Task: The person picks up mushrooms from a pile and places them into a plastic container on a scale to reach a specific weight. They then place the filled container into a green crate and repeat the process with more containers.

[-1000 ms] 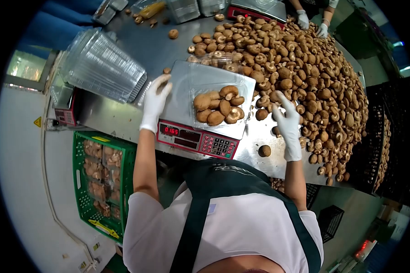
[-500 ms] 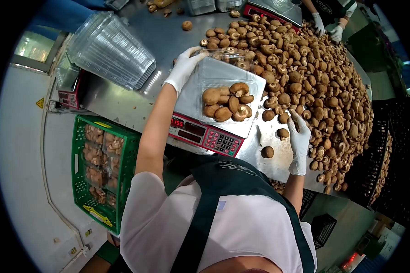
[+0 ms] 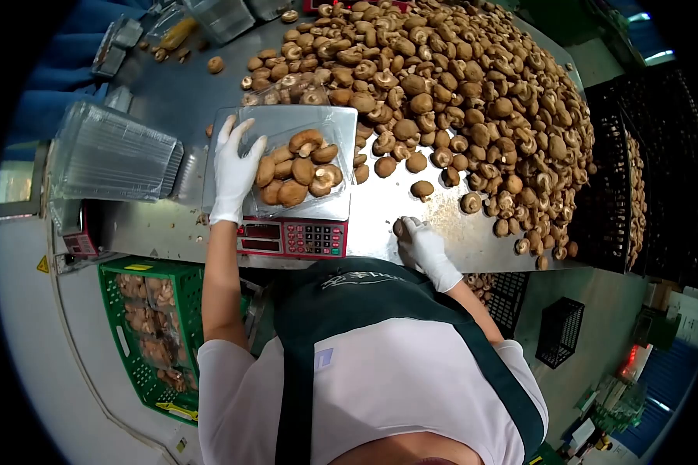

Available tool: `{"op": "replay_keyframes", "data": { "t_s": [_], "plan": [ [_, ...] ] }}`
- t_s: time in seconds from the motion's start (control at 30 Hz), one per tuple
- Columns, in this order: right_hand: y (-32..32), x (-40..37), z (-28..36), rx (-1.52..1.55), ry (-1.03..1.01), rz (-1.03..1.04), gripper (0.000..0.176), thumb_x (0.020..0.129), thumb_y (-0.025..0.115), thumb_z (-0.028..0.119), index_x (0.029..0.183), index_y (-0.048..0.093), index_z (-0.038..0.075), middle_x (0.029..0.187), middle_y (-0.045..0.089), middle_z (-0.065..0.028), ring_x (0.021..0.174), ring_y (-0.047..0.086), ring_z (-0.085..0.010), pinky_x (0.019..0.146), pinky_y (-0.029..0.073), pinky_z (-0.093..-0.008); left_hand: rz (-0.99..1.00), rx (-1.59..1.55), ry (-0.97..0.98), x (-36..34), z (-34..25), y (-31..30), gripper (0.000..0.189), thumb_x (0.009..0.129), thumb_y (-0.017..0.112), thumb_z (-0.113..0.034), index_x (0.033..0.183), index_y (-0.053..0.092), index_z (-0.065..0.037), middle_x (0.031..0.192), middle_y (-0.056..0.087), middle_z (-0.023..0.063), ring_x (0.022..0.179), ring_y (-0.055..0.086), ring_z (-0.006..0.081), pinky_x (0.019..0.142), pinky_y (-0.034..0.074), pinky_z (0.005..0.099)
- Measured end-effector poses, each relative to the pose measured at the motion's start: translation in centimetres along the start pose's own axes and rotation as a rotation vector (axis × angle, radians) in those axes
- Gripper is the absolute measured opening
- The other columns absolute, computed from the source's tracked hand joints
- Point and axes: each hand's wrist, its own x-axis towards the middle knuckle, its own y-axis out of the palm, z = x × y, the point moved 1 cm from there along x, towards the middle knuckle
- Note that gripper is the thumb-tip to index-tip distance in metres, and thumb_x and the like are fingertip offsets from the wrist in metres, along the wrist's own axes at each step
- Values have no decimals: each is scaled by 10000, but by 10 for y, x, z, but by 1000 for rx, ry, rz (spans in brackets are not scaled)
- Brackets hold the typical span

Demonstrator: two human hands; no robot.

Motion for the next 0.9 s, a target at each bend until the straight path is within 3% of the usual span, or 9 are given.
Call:
{"op": "replay_keyframes", "data": {
  "t_s": [0.1,0.17,0.3,0.43,0.5,0.57,0.63,0.77,0.9],
  "plan": [
    [14,-3,-10,170,-7,-221,427,754,698,219,1142,593,73,958,657,-151,848,634,-295,759,527,-346,-40,-30,-53,-9,-2,-5,369,798,669,-240,1137,618,-103,1348,432,175,1242,422,311,1013,359,372],
    [12,4,-13,944,316,-74,500,800,692,189,1246,523,38,1082,640,-135,938,634,-223,816,511,-287,-49,-35,-68,-11,-2,-8,359,811,659,-241,1139,618,-100,1351,436,163,1256,411,299,1023,344,369],
    [-32,34,11,1395,176,-16,499,853,647,133,1278,457,-47,1136,602,-122,997,595,-162,848,492,-266,-42,-81,-118,-10,0,-10,347,825,647,-236,1139,619,-92,1347,448,155,1266,407,281,1032,331,361],
    [-91,62,64,1168,-31,-196,525,832,656,125,1307,458,23,1143,602,-123,1006,588,-149,839,480,-267,-62,-99,-79,-9,0,-11,344,809,659,-245,1124,627,-110,1329,456,159,1224,442,302,1008,367,360],
    [-100,77,84,866,-290,-417,534,788,692,85,1284,497,58,1120,613,-86,920,605,-133,777,488,-244,-65,-110,-87,-9,3,-13,351,809,659,-254,1129,626,-113,1332,454,158,1233,433,304,1013,361,361],
    [-116,86,107,481,-470,-457,599,739,716,108,1293,488,108,1211,566,-130,1032,558,-262,884,460,-323,-42,-109,-113,-8,4,-15,354,823,647,-233,1150,618,-102,1359,436,156,1278,397,278,1040,322,351],
    [-112,92,116,347,-448,-353,608,736,715,122,1296,478,113,1250,540,-132,1093,517,-296,920,443,-365,-45,-106,-125,-5,7,-20,348,824,644,-235,1146,621,-105,1360,434,155,1272,402,276,1040,322,353],
    [-108,91,97,505,-372,-389,543,744,715,137,1251,525,108,1236,557,-130,1129,520,-285,958,426,-352,-57,-115,-128,-2,22,-30,366,802,657,-252,1138,622,-109,1349,437,164,1254,414,304,1026,343,367],
    [-104,77,66,553,-178,-416,477,757,717,143,1208,569,107,1137,610,-123,1063,572,-249,916,449,-329,-41,-173,-184,6,34,-34,376,800,649,-255,1141,619,-101,1353,431,170,1253,415,303,1033,332,365]
  ]
}}
